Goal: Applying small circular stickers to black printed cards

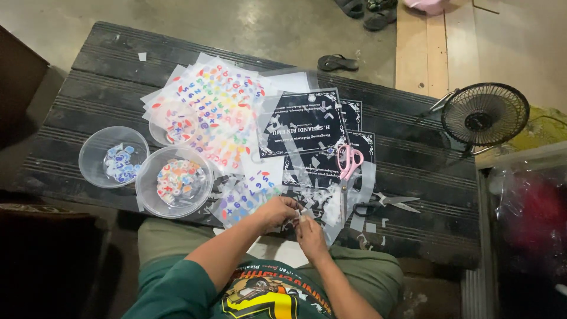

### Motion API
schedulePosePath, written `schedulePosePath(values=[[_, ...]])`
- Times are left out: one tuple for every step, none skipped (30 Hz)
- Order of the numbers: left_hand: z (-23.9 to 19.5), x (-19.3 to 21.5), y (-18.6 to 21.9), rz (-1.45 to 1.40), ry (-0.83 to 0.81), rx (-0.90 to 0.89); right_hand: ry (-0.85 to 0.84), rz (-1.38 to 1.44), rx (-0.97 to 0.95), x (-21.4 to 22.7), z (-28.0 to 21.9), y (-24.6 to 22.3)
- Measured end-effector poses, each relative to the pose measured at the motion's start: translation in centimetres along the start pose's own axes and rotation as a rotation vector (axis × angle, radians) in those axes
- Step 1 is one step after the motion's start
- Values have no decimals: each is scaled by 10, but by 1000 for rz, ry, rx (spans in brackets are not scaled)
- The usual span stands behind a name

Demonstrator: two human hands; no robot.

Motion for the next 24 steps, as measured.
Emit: schedulePosePath(values=[[8,6,-7,1,0,-1,1,0,1,-2,0,-3],[15,14,-13,170,57,-6,32,181,-78,-3,0,-1],[22,23,-19,339,113,-11,64,363,-156,-6,-1,1],[6,24,1,340,113,-12,65,363,-156,3,-6,-3],[-10,28,16,194,116,79,38,445,-241,7,-11,-3],[-26,31,30,49,118,169,9,527,-327,11,-16,-2],[-31,32,34,47,119,170,8,526,-328,9,-13,10],[-37,39,41,156,192,147,93,636,-294,11,-10,22],[-42,46,52,268,265,118,180,748,-252,13,-5,33],[-28,50,32,268,266,114,181,748,-248,14,-4,33],[-16,53,33,541,327,-142,190,706,-274,15,-4,36],[-8,50,31,810,384,-404,199,663,-300,16,-4,38],[-33,41,55,810,387,-407,198,663,-295,19,-7,21],[-55,31,75,835,357,-349,197,539,-297,24,-12,4],[-77,21,95,861,327,-290,195,415,-299,29,-16,-13],[-94,12,106,861,330,-293,194,416,-294,25,-14,-8],[-116,-1,124,733,310,-436,212,259,-263,26,-13,-6],[-137,-12,142,601,289,-575,229,103,-231,26,-12,-3],[-161,-19,156,604,290,-573,228,107,-231,28,-17,-29],[-191,-32,177,401,138,-739,165,-42,-149,28,-20,-61],[-222,-43,199,189,-16,-895,101,-192,-63,28,-23,-94],[-248,-43,214,191,-14,-895,99,-191,-62,19,-9,-65],[-282,-63,227,63,-426,-942,70,-311,-77,9,3,-36],[-323,-77,239,-72,-839,-959,40,-432,-93,-2,15,-6]])
Point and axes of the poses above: each hand's wrist, its own z-axis towards the middle knuckle, its own x-axis out of the back of the hand, y = z × x, the point moved 7 cm from there along z, towards the middle knuckle, and after that the axes turned 3 degrees about x, right-handed, at the moved point
